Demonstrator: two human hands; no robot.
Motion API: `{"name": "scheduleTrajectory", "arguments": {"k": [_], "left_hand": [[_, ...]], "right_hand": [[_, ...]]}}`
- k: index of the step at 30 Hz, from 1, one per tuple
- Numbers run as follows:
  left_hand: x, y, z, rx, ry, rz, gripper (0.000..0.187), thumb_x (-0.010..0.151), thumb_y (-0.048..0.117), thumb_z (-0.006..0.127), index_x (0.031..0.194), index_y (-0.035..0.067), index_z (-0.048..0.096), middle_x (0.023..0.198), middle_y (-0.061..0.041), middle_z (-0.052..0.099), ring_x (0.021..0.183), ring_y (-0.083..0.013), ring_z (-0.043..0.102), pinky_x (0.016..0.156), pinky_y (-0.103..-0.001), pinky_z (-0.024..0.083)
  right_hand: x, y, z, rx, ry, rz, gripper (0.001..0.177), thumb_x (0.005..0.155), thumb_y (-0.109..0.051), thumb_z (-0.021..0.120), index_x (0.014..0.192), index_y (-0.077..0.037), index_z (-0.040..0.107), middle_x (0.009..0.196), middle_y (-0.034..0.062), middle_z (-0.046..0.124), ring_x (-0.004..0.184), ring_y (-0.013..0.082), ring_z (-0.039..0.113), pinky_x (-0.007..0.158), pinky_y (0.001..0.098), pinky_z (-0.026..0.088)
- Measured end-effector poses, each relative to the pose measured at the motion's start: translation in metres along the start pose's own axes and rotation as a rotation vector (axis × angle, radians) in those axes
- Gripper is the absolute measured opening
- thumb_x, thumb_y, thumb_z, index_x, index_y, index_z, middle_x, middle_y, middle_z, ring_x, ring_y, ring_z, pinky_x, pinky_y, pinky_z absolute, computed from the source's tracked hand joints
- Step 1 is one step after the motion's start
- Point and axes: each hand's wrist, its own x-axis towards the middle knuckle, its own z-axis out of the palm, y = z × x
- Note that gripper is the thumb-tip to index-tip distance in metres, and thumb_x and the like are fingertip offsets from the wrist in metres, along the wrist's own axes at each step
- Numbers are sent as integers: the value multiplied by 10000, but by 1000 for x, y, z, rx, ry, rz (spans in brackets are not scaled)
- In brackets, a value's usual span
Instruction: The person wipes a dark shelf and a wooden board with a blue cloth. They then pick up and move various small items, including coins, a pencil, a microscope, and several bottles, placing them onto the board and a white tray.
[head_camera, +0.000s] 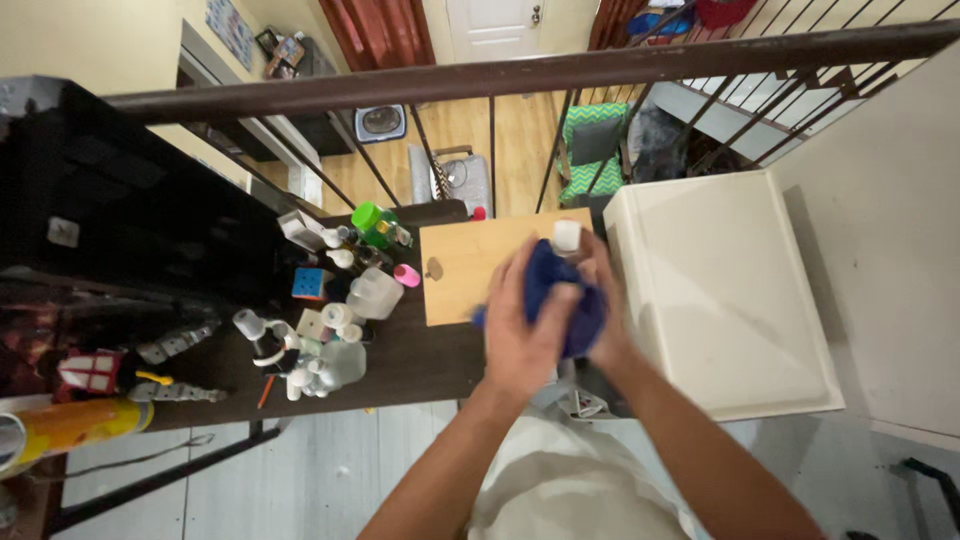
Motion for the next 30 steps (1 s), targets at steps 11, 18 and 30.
{"name": "scheduleTrajectory", "arguments": {"k": [11, 18, 30], "left_hand": [[-1, 17, 50, 399, -174, -105, 481, 1021, 494, 772, 1261, 84, 694, 1035, -176, 767, 978, -413, 745, 856, -512, 585], [8, -64, 36, 697, -61, -261, 804, 974, 630, 685, 1557, 97, 537, 1370, -274, 621, 1243, -485, 588, 1052, -597, 451], [-14, -130, 38, 901, -54, -179, 905, 990, 633, 681, 1664, 93, 410, 1677, -354, 339, 1569, -522, 306, 1289, -652, 178]], "right_hand": [[-17, 3, -43, 27, 342, -13, 578, 1231, -468, 387, 1605, -34, 460, 1341, 59, 621, 1257, 144, 572, 1144, 331, 475], [30, 24, -158, -475, 454, -382, 675, 1157, -160, 661, 1691, 35, 298, 1610, 145, 464, 1473, 262, 488, 1281, 386, 380], [74, 19, -247, -730, 695, -290, 753, 929, -100, 986, 1494, -17, 495, 1450, 147, 622, 1279, 257, 647, 1031, 376, 551]]}}
